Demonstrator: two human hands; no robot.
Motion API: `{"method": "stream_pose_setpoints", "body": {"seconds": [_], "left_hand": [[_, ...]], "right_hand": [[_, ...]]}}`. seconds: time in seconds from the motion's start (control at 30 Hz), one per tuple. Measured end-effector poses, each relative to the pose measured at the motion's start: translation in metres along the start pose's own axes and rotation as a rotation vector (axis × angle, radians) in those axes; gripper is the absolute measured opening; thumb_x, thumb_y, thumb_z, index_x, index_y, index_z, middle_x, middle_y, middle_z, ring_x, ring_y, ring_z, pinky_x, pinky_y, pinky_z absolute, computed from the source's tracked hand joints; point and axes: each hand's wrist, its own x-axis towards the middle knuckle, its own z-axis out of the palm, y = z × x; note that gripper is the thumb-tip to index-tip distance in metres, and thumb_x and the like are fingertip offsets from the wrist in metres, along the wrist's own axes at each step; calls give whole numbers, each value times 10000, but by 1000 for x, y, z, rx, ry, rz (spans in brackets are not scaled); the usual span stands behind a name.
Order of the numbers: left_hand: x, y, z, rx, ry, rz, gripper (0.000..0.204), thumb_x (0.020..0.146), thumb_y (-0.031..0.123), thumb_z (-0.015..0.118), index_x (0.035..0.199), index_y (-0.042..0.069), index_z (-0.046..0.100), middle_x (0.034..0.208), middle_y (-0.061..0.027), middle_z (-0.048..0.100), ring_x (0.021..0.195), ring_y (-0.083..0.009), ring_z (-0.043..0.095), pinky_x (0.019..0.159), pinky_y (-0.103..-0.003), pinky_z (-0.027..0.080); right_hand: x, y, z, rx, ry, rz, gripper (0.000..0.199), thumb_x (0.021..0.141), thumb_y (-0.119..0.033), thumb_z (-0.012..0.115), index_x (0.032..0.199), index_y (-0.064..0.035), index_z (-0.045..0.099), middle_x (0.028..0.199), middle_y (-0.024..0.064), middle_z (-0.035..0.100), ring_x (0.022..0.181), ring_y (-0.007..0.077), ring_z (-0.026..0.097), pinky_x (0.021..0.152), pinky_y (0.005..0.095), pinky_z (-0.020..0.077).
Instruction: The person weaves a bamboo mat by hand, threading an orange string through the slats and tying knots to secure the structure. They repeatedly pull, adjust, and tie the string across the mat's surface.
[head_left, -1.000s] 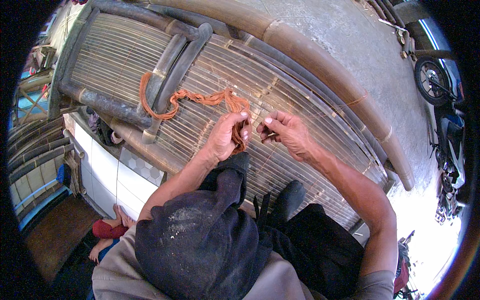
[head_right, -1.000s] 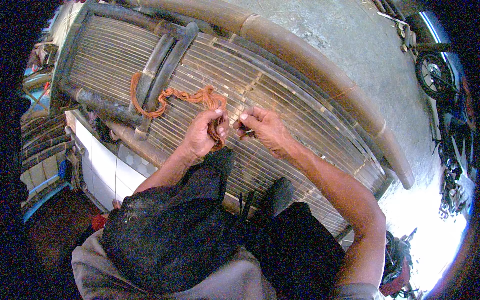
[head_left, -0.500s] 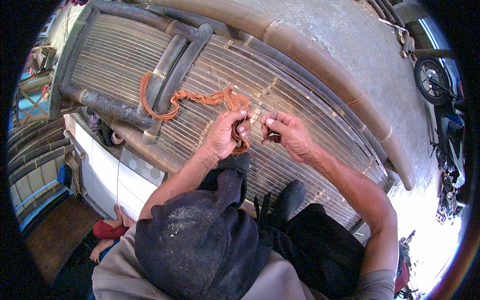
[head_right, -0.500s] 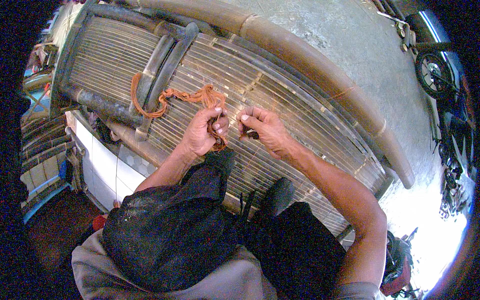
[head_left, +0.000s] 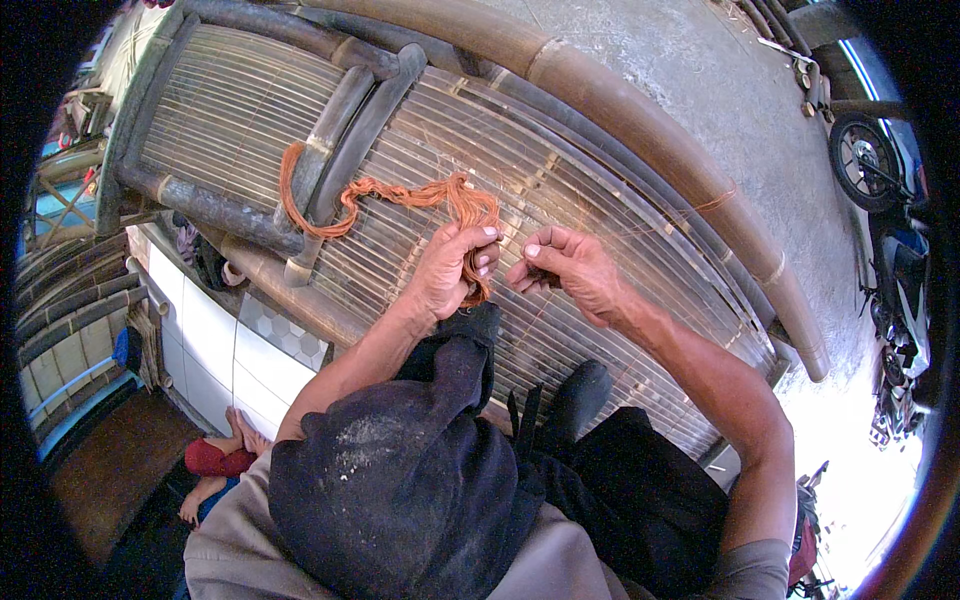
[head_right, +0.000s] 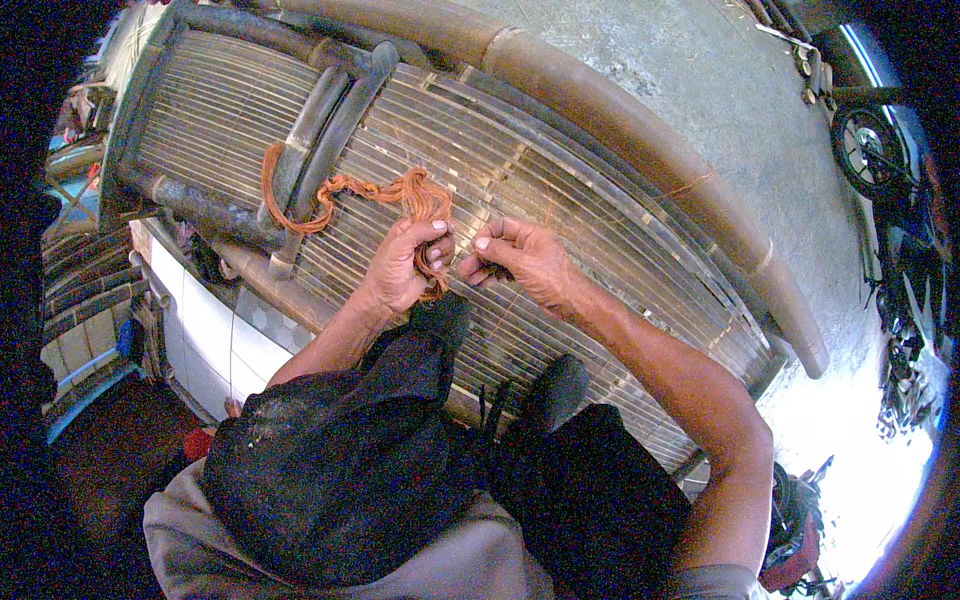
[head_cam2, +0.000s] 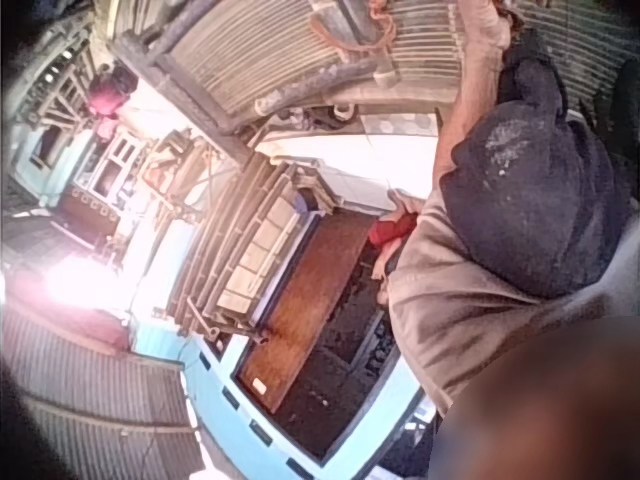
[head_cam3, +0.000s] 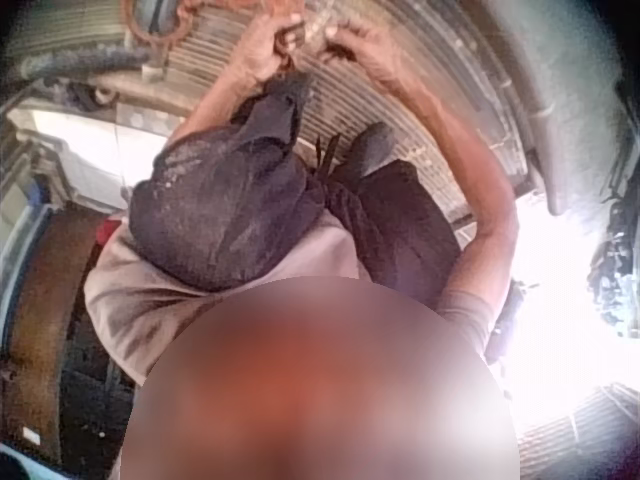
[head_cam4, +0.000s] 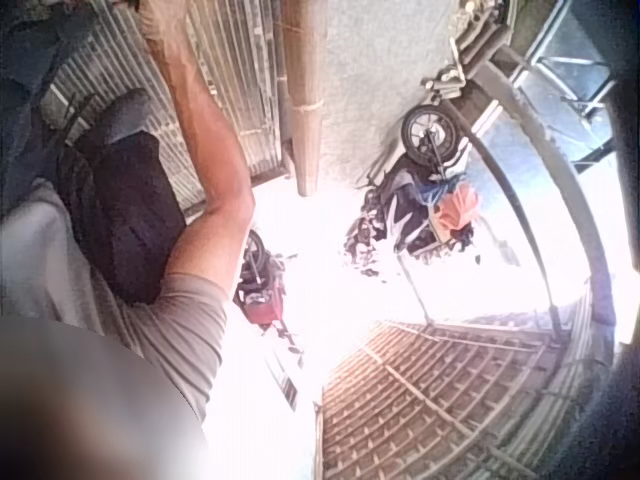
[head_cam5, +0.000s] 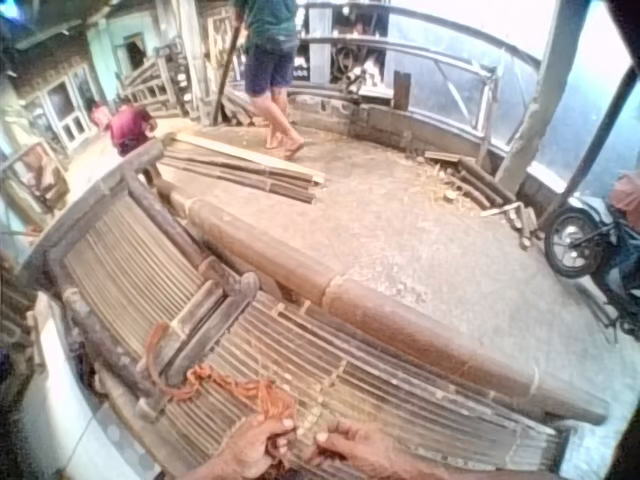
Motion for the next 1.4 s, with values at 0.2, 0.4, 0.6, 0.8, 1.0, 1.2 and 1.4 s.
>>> {"method": "stream_pose_setpoints", "body": {"seconds": [0.2, 0.4, 0.6, 0.8, 1.0, 1.2, 1.4], "left_hand": [[-2, 1, -1, 32, -50, 15, 205, 937, 147, 627, 1058, -13, 667, 702, -16, 559, 649, -118, 530, 597, -261, 434], [1, -1, -1, 91, -45, 3, 232, 953, 147, 643, 1095, -33, 679, 697, 1, 572, 639, -89, 531, 608, -235, 429], [1, -3, -1, 129, -7, 4, 215, 954, 138, 650, 1096, -20, 684, 703, 10, 569, 641, -84, 532, 604, -231, 426], [3, -7, -2, 119, -3, 1, 207, 957, 146, 653, 1090, -11, 680, 703, 16, 559, 641, -77, 523, 597, -224, 419], [4, -3, -6, 101, -20, -58, 231, 973, 156, 637, 1130, -9, 672, 647, 65, 456, 555, -30, 401, 512, -197, 322], [6, -5, 3, 5, -41, -94, 242, 1009, 227, 609, 1149, 40, 674, 596, 94, 366, 501, -16, 316, 480, -200, 262], [9, 3, 2, 11, 9, -88, 274, 1016, 279, 604, 1158, 49, 645, 569, 94, 315, 465, -31, 291, 467, -215, 251]], "right_hand": [[2, 2, -1, -24, -16, -36, 144, 993, -184, 646, 1026, -43, 645, 876, 49, 688, 797, 126, 646, 701, 287, 536], [3, 5, 0, -117, 0, -55, 184, 955, -195, 694, 1023, -24, 695, 858, 19, 673, 745, 100, 605, 683, 263, 500], [5, 7, 0, -275, 23, -45, 220, 945, -248, 718, 1007, -36, 722, 829, -10, 664, 732, 84, 585, 666, 264, 483], [7, 14, -2, -402, 24, -37, 243, 967, -280, 689, 1004, -40, 706, 822, -10, 651, 725, 90, 570, 647, 280, 473], [8, 9, -2, -34, 105, -103, 221, 1041, -258, 573, 991, -50, 629, 850, 23, 630, 838, 127, 610, 769, 299, 508], [8, 0, 0, -84, -18, -132, 222, 1031, -262, 589, 981, -51, 636, 842, 18, 629, 811, 117, 599, 746, 281, 484], [1, 3, 0, -220, -30, -39, 268, 1009, -290, 635, 1025, -26, 680, 853, 2, 647, 760, 92, 576, 706, 270, 476]]}}
